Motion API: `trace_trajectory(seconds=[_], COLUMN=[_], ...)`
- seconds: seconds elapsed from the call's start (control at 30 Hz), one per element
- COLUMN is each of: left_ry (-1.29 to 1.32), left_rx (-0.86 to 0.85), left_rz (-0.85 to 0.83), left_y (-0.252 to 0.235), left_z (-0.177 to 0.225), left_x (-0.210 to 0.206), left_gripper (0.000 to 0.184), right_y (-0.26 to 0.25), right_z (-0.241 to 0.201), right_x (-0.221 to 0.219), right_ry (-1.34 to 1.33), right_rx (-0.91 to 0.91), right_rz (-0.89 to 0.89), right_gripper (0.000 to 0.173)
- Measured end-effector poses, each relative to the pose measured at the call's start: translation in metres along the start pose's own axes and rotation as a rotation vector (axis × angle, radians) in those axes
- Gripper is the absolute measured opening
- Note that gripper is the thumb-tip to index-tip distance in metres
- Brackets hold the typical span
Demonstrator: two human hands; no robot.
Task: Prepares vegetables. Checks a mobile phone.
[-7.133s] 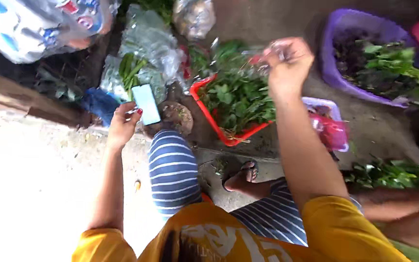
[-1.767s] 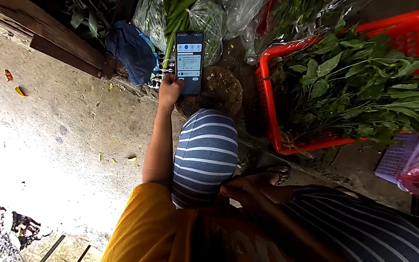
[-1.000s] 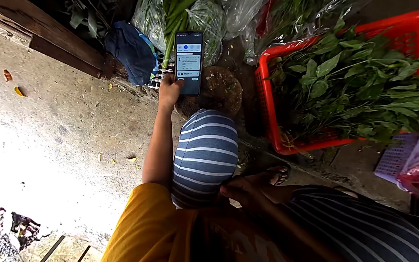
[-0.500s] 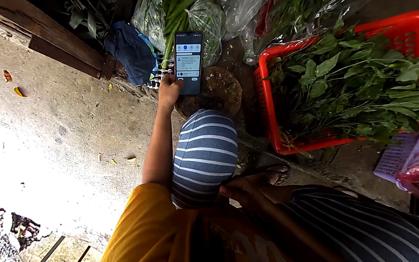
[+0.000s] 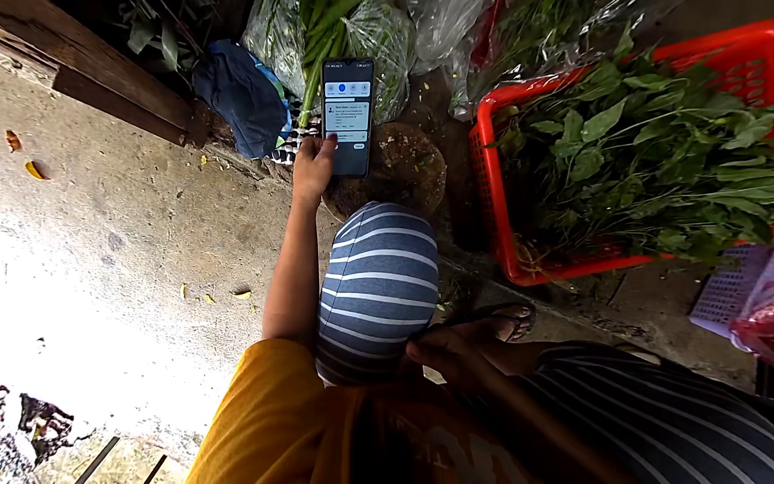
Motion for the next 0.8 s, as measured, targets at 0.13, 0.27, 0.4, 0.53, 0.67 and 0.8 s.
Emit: trace_trajectory(seconds=[0.13,0.27,0.4,0.53,0.67,0.8], left_ry=[0.098,0.115,0.112,0.046,0.049,0.110], left_rx=[0.068,0.042,-0.061,-0.044,0.037,0.054], left_rz=[-0.017,-0.035,-0.117,-0.155,-0.073,-0.034], left_y=[0.006,0.008,0.001,-0.001,-0.001,0.003], left_z=[0.007,0.006,-0.007,-0.006,0.000,0.006], left_x=[0.005,0.010,0.013,0.011,0.005,0.008], left_gripper=[0.067,0.059,0.032,0.041,0.026,0.054], right_y=[0.000,0.000,0.000,0.000,0.000,0.000], right_z=[-0.002,-0.003,-0.001,-0.001,-0.002,-0.003], right_x=[0.000,0.000,0.000,0.000,0.000,0.000], right_ry=[0.003,-0.004,-0.011,-0.003,0.010,0.015], right_rx=[-0.015,-0.014,-0.014,-0.014,-0.013,-0.009], right_rz=[0.007,0.003,0.001,0.001,0.003,0.006], right_gripper=[0.042,0.042,0.041,0.042,0.042,0.042])
Point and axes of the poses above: each hand's wrist, its own y-axis away from the middle knuckle, its own x-axis out of the back of the hand, z = x × y, the point moved 2 cm from there along -y, towards the middle knuckle, and after that the axes turned 14 degrees about z, right-handed, at the moved point
